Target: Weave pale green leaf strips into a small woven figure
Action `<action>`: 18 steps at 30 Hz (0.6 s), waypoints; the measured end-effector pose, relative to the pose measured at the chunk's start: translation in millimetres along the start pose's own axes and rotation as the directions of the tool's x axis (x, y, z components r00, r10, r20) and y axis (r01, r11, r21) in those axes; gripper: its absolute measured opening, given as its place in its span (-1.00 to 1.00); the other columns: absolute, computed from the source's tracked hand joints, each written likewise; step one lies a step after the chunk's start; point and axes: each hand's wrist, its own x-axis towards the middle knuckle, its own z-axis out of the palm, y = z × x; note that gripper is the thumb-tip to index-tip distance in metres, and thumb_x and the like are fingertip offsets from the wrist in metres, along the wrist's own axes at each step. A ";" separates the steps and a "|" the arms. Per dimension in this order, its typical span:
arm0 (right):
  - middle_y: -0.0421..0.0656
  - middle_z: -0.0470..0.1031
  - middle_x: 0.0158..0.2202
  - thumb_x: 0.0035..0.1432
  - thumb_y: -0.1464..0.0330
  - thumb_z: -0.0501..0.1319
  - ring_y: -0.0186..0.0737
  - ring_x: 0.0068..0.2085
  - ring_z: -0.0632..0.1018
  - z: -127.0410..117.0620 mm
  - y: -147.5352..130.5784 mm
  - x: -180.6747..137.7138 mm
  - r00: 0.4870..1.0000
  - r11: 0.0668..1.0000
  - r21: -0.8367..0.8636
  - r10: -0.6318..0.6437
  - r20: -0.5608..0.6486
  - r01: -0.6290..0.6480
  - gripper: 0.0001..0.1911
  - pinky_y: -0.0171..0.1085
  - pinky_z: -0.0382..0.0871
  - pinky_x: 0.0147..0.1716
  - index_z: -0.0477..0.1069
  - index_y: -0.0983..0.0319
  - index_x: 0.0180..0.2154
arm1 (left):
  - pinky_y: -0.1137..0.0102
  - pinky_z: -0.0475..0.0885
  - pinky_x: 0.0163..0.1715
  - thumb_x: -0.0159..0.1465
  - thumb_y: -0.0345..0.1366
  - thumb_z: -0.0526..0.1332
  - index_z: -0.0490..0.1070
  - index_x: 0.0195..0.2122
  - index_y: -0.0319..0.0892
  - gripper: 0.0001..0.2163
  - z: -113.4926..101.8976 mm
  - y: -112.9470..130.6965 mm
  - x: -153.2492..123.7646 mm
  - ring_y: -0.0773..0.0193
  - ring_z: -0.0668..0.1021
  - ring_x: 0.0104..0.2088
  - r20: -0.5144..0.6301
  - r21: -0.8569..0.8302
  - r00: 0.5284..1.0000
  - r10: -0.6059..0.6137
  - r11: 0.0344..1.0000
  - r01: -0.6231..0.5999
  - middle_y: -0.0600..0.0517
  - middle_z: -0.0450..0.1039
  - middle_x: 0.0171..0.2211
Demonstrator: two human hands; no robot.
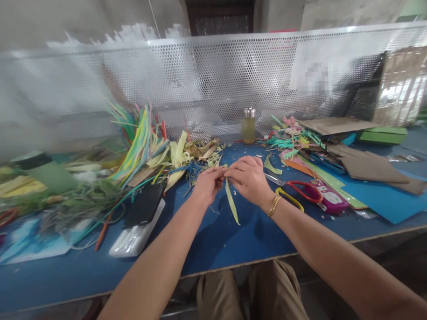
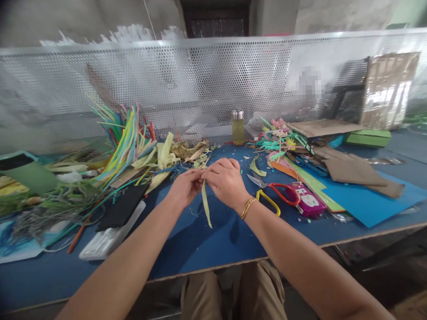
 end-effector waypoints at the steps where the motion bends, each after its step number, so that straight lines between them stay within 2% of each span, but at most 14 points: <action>1: -0.18 0.59 -0.19 0.29 0.32 0.12 -0.12 -0.07 0.39 0.2 -0.2 -0.2 1.000 1.000 -0.003 0.002 -0.007 -0.002 -0.79 -0.07 0.05 -0.01 0.55 0.09 -0.28 | 0.54 0.17 -0.61 -0.18 -0.36 0.48 0.50 -0.52 -0.27 -0.77 0.5 0.1 -0.8 0.50 0.35 -0.59 0.006 0.014 1.000 0.003 1.000 -0.003 0.09 0.37 -0.59; 4: -0.18 0.60 -0.22 0.30 0.33 0.13 -0.13 -0.10 0.42 1.0 1.3 -1.1 0.999 0.999 0.030 0.039 -0.027 -0.038 -0.79 -0.09 0.06 -0.02 0.55 0.10 -0.27 | 0.53 0.14 -0.62 -0.19 -0.33 0.49 0.51 -0.53 -0.26 -0.77 1.2 0.9 -2.2 0.49 0.35 -0.58 0.026 0.050 0.999 0.027 0.998 -0.028 0.09 0.37 -0.60; 7: -0.14 0.59 -0.26 0.27 0.32 0.16 -0.14 -0.15 0.45 4.0 5.2 -1.8 0.989 0.987 0.101 0.134 -0.061 -0.128 -0.83 -0.12 0.13 -0.06 0.54 0.13 -0.28 | 0.50 0.17 -0.59 -0.16 -0.29 0.49 0.54 -0.52 -0.23 -0.79 -0.1 2.2 -1.9 0.45 0.36 -0.57 0.037 0.127 0.997 0.074 0.989 -0.079 0.09 0.37 -0.62; 11: -0.10 0.56 -0.20 0.21 0.24 0.23 -0.10 -0.13 0.47 11.2 12.1 -2.0 0.960 0.950 0.208 0.258 -0.112 -0.231 -0.84 -0.12 0.22 -0.09 0.50 0.17 -0.35 | 0.45 0.25 -0.51 -0.12 -0.25 0.48 0.58 -0.49 -0.22 -0.79 -3.9 5.1 -1.0 0.41 0.40 -0.54 0.115 0.246 0.989 0.096 0.962 -0.122 0.03 0.46 -0.56; 15: -0.14 0.52 -0.37 0.22 0.20 0.20 -0.18 -0.30 0.49 14.6 16.1 -2.0 0.930 0.859 0.393 0.366 -0.020 -0.330 -0.77 -0.21 0.28 -0.23 0.42 0.18 -0.42 | 0.43 0.29 -0.45 -0.08 -0.22 0.47 0.60 -0.46 -0.20 -0.80 -7.7 8.8 -1.3 0.37 0.44 -0.50 0.208 0.327 0.977 0.049 0.938 -0.117 -0.02 0.53 -0.47; 18: -0.18 0.47 -0.43 0.19 0.22 0.23 -0.25 -0.37 0.45 14.0 15.8 -1.6 0.914 0.805 0.461 0.406 0.030 -0.373 -0.77 -0.26 0.27 -0.32 0.36 0.19 -0.45 | 0.42 0.30 -0.44 -0.07 -0.22 0.46 0.59 -0.47 -0.19 -0.81 -9.8 11.1 -1.7 0.36 0.45 -0.49 0.230 0.372 0.973 0.024 0.922 -0.111 -0.03 0.53 -0.48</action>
